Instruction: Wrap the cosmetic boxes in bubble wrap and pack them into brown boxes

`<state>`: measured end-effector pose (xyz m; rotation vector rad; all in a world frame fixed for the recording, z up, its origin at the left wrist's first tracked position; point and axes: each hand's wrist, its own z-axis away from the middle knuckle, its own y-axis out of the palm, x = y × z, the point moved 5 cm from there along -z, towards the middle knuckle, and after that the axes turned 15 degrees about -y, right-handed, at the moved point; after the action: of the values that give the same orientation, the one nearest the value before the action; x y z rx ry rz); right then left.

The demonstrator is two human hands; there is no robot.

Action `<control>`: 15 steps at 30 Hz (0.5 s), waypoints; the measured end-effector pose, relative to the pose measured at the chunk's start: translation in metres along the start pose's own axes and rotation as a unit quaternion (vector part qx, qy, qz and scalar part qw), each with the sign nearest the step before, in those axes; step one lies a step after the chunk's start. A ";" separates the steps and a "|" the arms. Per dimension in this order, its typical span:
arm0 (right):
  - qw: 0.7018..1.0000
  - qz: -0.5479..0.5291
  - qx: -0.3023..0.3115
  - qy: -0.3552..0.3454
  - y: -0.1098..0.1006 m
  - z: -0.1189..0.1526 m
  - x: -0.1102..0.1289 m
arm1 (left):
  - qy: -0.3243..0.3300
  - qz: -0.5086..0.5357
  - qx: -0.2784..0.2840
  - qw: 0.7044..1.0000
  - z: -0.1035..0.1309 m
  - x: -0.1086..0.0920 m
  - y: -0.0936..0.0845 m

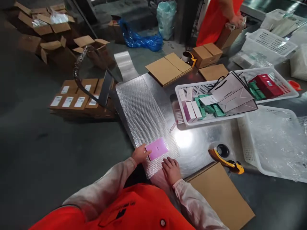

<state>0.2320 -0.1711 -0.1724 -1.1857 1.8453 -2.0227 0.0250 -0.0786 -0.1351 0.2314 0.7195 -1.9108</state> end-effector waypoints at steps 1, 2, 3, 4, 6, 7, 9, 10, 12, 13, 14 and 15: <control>1.000 0.004 0.006 0.002 -0.001 0.001 0.000 | 0.036 -0.059 -0.055 0.996 0.003 -0.003 -0.001; 1.000 0.006 0.014 0.002 -0.002 0.001 0.001 | 0.085 -0.132 -0.112 0.981 0.006 -0.007 -0.001; 1.000 0.007 0.020 0.002 -0.003 0.001 0.001 | 0.143 -0.207 -0.158 0.955 0.010 -0.011 0.002; 1.000 0.008 0.026 0.000 -0.005 0.001 0.000 | 0.199 -0.274 -0.187 0.922 0.013 -0.014 0.008; 0.999 0.005 0.036 -0.015 -0.009 0.000 -0.001 | 0.266 -0.342 -0.190 0.881 0.015 -0.014 0.024; 0.999 0.004 0.042 -0.028 -0.011 -0.001 -0.003 | 0.279 -0.351 -0.181 0.875 0.014 -0.013 0.031; 0.997 -0.001 0.054 -0.054 -0.016 -0.002 -0.005 | 0.281 -0.355 -0.172 0.875 0.010 -0.012 0.040; 0.996 -0.004 0.060 -0.066 -0.018 -0.003 -0.006 | 0.281 -0.352 -0.174 0.876 0.008 -0.012 0.042; 0.995 -0.013 0.064 -0.080 -0.021 -0.003 -0.008 | 0.285 -0.345 -0.175 0.877 0.006 -0.013 0.044; 0.995 -0.017 0.062 -0.082 -0.021 -0.003 -0.009 | 0.284 -0.342 -0.176 0.878 0.005 -0.013 0.044; 0.995 -0.022 0.058 -0.078 -0.021 -0.002 -0.010 | 0.282 -0.341 -0.175 0.879 0.006 -0.013 0.043; 0.996 -0.027 0.054 -0.073 -0.020 -0.001 -0.011 | 0.278 -0.343 -0.173 0.881 0.007 -0.012 0.043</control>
<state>0.2464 -0.1590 -0.1596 -1.3274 1.6334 -1.9757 0.0690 -0.0852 -0.1400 0.3336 1.6935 -2.3427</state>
